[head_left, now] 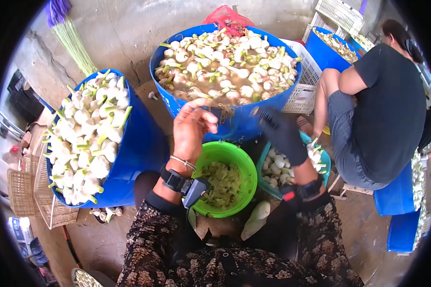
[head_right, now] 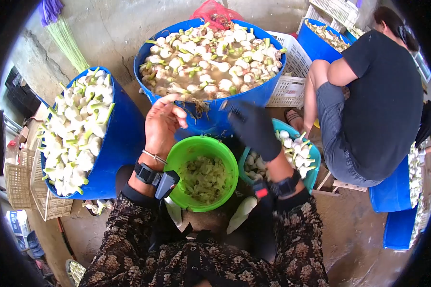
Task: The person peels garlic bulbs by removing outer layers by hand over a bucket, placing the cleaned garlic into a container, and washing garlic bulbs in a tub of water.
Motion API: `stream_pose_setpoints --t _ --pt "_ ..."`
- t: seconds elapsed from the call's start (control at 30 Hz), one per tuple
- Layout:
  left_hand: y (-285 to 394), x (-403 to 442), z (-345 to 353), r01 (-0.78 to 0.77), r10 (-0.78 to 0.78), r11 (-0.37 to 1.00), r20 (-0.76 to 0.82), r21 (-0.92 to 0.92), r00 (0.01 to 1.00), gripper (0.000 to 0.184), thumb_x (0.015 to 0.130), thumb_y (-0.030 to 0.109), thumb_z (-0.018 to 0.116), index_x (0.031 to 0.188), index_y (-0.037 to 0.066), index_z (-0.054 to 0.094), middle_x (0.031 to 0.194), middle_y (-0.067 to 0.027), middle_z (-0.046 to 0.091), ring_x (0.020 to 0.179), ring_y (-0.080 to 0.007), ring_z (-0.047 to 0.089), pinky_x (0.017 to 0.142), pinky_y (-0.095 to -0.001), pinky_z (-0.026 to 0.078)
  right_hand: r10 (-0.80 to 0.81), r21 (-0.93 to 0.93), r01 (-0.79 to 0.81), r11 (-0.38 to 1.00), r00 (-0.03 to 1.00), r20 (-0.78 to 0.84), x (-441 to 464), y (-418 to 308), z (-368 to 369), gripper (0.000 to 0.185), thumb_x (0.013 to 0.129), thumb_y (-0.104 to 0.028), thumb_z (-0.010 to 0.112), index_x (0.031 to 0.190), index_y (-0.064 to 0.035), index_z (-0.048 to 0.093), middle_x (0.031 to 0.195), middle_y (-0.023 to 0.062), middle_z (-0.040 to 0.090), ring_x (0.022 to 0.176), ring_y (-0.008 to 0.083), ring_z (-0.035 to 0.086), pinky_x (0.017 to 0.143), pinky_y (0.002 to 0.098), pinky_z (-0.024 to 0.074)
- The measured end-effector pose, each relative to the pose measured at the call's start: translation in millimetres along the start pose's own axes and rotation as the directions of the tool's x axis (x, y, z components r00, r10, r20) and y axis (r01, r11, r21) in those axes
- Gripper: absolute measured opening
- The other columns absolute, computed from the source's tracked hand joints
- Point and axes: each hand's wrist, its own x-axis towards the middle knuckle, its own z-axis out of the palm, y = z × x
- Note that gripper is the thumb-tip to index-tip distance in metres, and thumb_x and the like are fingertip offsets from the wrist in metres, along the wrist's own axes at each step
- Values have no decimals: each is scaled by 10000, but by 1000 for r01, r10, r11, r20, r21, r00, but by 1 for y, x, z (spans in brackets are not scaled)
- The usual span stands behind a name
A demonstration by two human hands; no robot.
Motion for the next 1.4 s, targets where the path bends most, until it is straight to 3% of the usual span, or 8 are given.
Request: stream_pose_setpoints --t 0.27,0.47,0.63,0.73,0.9,1.07,1.23,1.4 --pt "-13 -1 -15 -52 28 995 250 90 968 553 736 -153 416 1241 67 461 1139 -130 592 885 -217 639 781 -336 523 172 -631 326 704 784 596 113 71 20 263 788 -346 564 889 -127 670 853 126 664 809 324 639 716 459 500" --pt "0 -12 -10 -307 146 789 322 532 935 618 789 -36 615 1357 94 411 1206 -77 533 1118 -187 524 927 -326 442 -25 -484 130 865 976 218 121 38 -5 238 807 -307 565 843 -98 672 800 145 655 747 337 633 675 438 494" --pt "-1 -19 0 -380 196 675 342 633 919 906 712 61 777 1441 83 239 1369 -153 344 1089 -244 531 853 -358 486 38 -119 -9 993 970 238 107 -36 -8 240 809 -263 603 877 -38 655 786 162 648 704 319 627 649 400 477" --pt "-15 -19 -4 -550 387 561 391 619 835 756 770 45 730 1400 62 313 1225 -112 469 1054 -173 538 872 -313 471 123 134 -181 974 926 357 82 -61 8 182 845 -177 605 879 -4 648 689 116 614 633 171 596 606 314 466" --pt "-5 -34 -15 -123 59 969 284 214 957 579 819 44 696 1313 85 397 1028 -45 571 883 -128 592 747 -282 530 222 617 -387 685 918 329 44 -70 17 233 932 -172 559 1108 -27 608 709 27 579 599 91 538 543 257 447" --pt "10 -48 -20 7 -57 989 334 150 941 595 813 95 724 1313 47 404 1018 -56 580 912 -106 559 781 -244 481 199 453 -403 795 880 432 0 -81 28 348 940 -147 555 1270 -39 528 716 13 567 582 61 499 524 232 427" --pt "7 -48 -27 -249 71 866 386 433 920 620 820 165 730 1329 58 392 1018 -37 571 886 -116 570 785 -260 483 275 440 -455 774 868 414 -10 -82 41 327 926 -120 568 1239 -28 557 715 21 562 575 61 498 520 234 417" --pt "4 -48 -27 -235 46 858 387 458 921 633 820 199 735 1336 64 393 996 -27 574 839 -109 575 757 -260 489 83 332 -163 929 967 241 -15 -65 47 305 900 -101 589 1187 2 583 788 98 647 649 110 566 608 287 477"
